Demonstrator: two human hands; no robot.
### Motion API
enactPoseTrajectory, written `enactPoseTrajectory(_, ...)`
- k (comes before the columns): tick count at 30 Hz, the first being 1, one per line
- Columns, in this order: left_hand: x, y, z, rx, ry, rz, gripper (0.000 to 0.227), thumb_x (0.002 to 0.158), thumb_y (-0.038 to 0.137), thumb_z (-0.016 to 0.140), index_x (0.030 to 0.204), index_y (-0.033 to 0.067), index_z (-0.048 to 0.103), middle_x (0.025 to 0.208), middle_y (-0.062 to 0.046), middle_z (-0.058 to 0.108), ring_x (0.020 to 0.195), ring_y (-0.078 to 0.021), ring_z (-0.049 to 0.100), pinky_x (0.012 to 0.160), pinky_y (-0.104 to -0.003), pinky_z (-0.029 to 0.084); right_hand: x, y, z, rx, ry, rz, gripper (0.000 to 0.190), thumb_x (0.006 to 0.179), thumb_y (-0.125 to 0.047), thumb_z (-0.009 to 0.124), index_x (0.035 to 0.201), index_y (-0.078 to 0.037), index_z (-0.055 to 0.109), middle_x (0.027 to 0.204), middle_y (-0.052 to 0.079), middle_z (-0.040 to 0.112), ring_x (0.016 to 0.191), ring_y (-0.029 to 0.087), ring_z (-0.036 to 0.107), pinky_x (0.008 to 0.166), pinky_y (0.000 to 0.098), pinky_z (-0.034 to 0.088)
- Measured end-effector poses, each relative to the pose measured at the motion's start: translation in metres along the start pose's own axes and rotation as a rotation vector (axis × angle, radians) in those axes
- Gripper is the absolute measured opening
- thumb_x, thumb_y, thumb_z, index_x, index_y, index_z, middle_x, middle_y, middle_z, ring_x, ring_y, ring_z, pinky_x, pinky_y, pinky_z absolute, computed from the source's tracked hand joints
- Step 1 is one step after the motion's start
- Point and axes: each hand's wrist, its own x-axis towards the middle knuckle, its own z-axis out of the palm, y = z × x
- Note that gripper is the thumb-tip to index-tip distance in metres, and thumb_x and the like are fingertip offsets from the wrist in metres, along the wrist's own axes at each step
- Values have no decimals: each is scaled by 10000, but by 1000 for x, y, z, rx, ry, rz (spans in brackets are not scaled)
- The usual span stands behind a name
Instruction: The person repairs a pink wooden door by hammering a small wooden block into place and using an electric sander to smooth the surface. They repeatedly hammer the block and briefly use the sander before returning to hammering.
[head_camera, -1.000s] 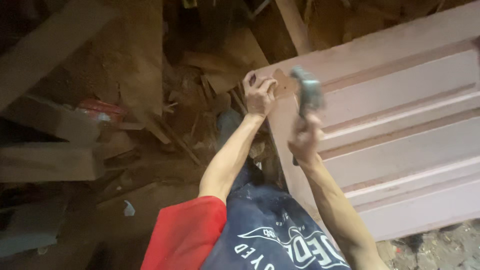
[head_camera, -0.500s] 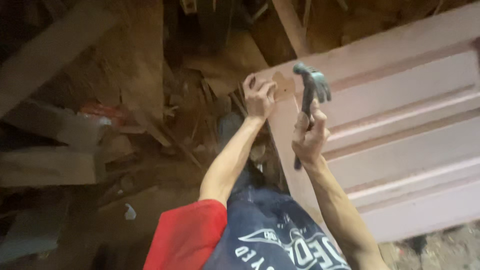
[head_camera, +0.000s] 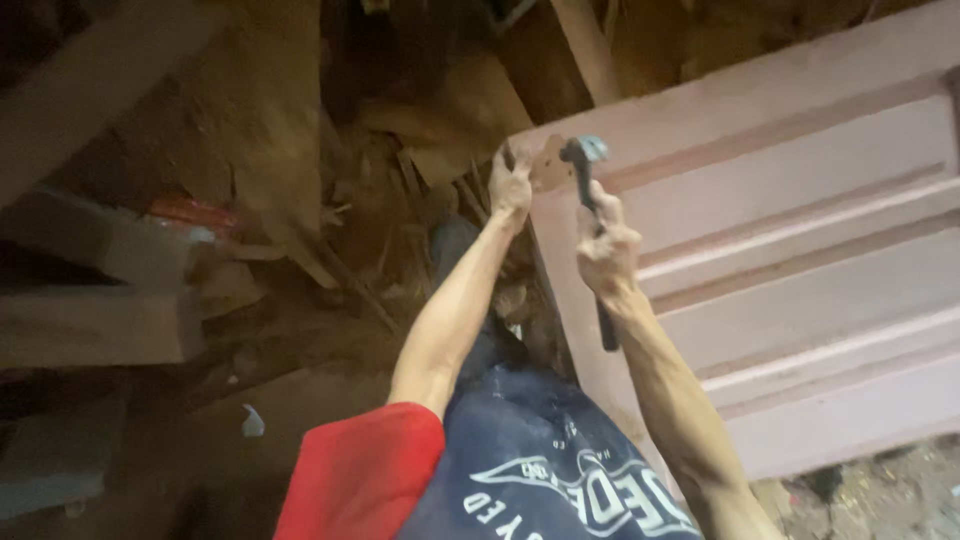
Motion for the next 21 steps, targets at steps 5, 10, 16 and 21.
enactPoseTrajectory(5, 10, -12, -3, -222, -124, -281, 621, 948, 400, 635, 1441, 46, 506, 1195, -124, 698, 722, -209, 655, 555, -322, 503, -1, -14, -15, 139, 156, -101, 286, 1152, -123, 544, 1420, -47, 478, 740, 45, 580, 583, 113, 566, 479, 290, 434)
enactPoseTrajectory(10, 11, -4, -5, -280, -164, -287, 574, 967, 422, 643, 1399, 57, 549, 1079, -45, 727, 664, -158, 663, 583, -300, 522, 17, -15, -17, 63, -258, 269, 435, 1010, -21, 470, 1445, -42, 466, 753, -8, 590, 426, 99, 452, 312, 280, 377)
enactPoseTrajectory(16, 6, -7, -9, -399, -180, -249, 545, 984, 401, 673, 1336, -13, 627, 1064, -67, 720, 754, -160, 649, 654, -308, 544, 2, 4, -14, 380, 155, 30, 341, 1150, -91, 495, 1469, -34, 391, 739, 31, 576, 545, 87, 515, 455, 270, 370)
enactPoseTrajectory(21, 13, -10, -1, -371, -188, -256, 537, 962, 421, 659, 1325, 26, 625, 1079, -46, 721, 846, -138, 676, 725, -305, 576, -8, 16, -2, 58, -1, -50, 275, 1135, -49, 531, 1407, -71, 498, 968, 101, 677, 678, 104, 600, 528, 264, 468)
